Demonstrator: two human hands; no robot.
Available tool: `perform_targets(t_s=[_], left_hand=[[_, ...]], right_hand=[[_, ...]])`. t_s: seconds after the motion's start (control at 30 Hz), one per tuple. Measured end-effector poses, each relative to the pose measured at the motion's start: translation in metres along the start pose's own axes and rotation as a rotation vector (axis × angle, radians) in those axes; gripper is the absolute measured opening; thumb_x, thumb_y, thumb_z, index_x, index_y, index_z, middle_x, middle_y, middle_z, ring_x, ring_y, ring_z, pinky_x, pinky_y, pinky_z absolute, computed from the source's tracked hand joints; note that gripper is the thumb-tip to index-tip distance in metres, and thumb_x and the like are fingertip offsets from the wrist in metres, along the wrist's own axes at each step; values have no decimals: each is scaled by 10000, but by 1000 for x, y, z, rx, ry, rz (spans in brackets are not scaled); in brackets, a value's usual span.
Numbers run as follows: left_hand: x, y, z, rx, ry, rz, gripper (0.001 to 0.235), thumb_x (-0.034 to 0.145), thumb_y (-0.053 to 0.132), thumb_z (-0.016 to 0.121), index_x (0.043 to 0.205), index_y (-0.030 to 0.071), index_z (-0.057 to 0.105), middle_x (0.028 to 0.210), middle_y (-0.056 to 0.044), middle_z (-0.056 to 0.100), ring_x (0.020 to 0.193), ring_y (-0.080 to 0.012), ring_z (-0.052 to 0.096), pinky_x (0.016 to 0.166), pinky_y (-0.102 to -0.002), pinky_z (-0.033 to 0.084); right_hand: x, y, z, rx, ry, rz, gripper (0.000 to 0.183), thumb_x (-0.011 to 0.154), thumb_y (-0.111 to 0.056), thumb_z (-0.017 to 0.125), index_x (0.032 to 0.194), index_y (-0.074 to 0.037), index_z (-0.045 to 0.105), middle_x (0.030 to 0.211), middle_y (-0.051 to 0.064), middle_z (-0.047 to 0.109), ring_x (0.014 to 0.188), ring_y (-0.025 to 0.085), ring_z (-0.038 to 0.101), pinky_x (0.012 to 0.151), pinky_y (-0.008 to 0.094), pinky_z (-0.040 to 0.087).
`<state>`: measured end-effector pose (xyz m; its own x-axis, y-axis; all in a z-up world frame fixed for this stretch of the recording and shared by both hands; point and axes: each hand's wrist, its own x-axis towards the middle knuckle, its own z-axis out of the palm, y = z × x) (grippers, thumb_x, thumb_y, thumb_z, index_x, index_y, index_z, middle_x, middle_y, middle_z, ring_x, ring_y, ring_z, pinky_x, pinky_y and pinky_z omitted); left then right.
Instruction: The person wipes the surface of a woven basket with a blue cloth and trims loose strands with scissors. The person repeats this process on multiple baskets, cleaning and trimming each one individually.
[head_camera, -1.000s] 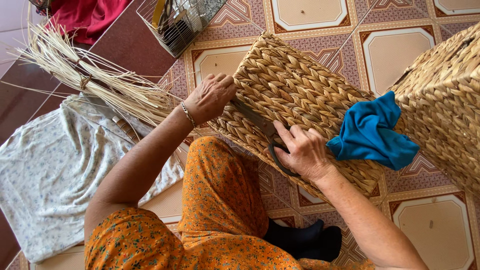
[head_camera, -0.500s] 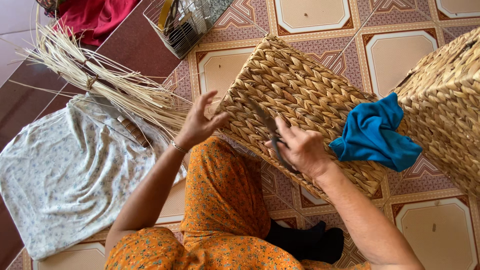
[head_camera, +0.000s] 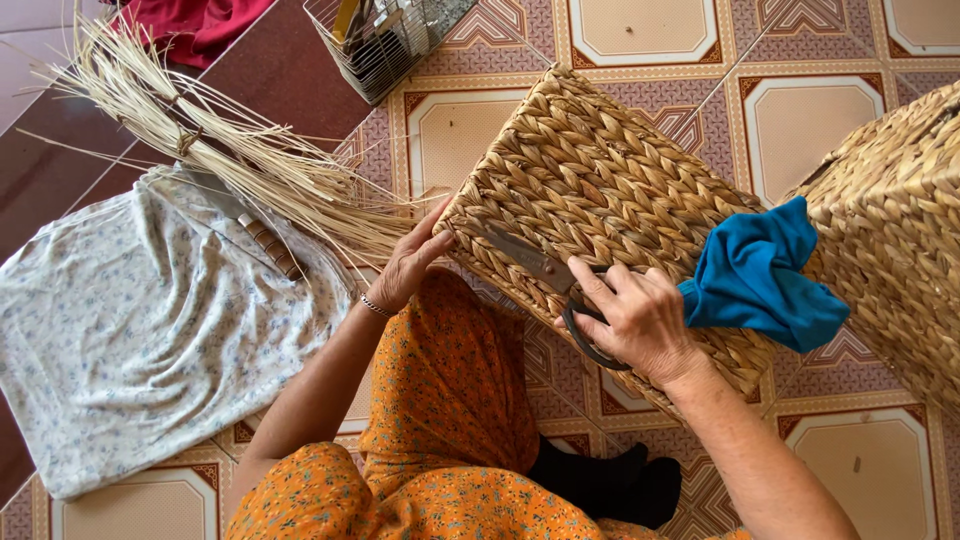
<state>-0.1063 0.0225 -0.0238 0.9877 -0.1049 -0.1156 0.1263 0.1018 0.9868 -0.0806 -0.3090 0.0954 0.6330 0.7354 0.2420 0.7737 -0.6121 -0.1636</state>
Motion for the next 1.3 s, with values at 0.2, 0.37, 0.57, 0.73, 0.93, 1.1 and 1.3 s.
perform_targets(t_s=[0.2, 0.37, 0.57, 0.73, 0.93, 1.1, 1.3], left_hand=[[-4, 1, -1, 73, -14, 39, 692, 1035, 427, 578, 1605, 108, 351, 1646, -128, 402, 1535, -240, 338, 1239, -387, 286], [-2, -2, 1, 115, 1, 37, 697, 1037, 453, 551, 1614, 127, 337, 1673, -130, 355, 1559, -255, 291, 1248, -414, 274], [-4, -6, 1, 60, 8, 30, 729, 1017, 501, 551, 1608, 141, 322, 1677, -137, 310, 1560, -270, 264, 1238, -438, 291], [4, -7, 4, 11, 62, 25, 650, 1026, 458, 585, 1550, 112, 419, 1519, -172, 494, 1404, -277, 455, 1152, -451, 411], [25, -12, 9, 23, 222, -96, 465, 982, 334, 666, 1316, 33, 548, 1183, -178, 706, 1077, -195, 691, 954, -374, 581], [26, -11, 12, 18, 226, -53, 401, 974, 309, 670, 1233, 19, 575, 1108, -192, 714, 976, -202, 717, 837, -356, 640], [20, 4, 34, 361, 399, -70, 308, 1016, 359, 579, 1165, 93, 622, 957, -142, 773, 856, -154, 724, 710, -301, 595]], right_hand=[[2, 0, 13, -109, -52, -47, 776, 720, -366, 846, 1418, -138, 594, 779, 67, 547, 652, 223, 590, 616, 413, 425], [4, 2, 18, -108, -109, -67, 788, 757, -393, 836, 1449, -115, 580, 779, 59, 535, 618, 207, 576, 600, 399, 431], [8, 0, 17, 39, -112, 19, 748, 767, -489, 812, 1402, -145, 618, 830, 74, 587, 592, 243, 567, 591, 388, 462], [16, -6, -1, 79, -129, 66, 808, 703, -548, 839, 1365, -134, 632, 818, 93, 606, 617, 263, 601, 600, 417, 484], [7, 1, -34, 102, -79, 96, 787, 648, -522, 855, 1314, -148, 668, 809, 83, 612, 658, 278, 612, 627, 420, 502], [-9, 19, -37, 207, -118, 321, 741, 681, -500, 872, 1306, -153, 677, 644, 52, 563, 543, 219, 581, 527, 375, 488], [-15, 36, -8, 158, 16, 378, 717, 793, -486, 827, 1351, -73, 649, 694, 48, 593, 565, 189, 592, 511, 375, 491]])
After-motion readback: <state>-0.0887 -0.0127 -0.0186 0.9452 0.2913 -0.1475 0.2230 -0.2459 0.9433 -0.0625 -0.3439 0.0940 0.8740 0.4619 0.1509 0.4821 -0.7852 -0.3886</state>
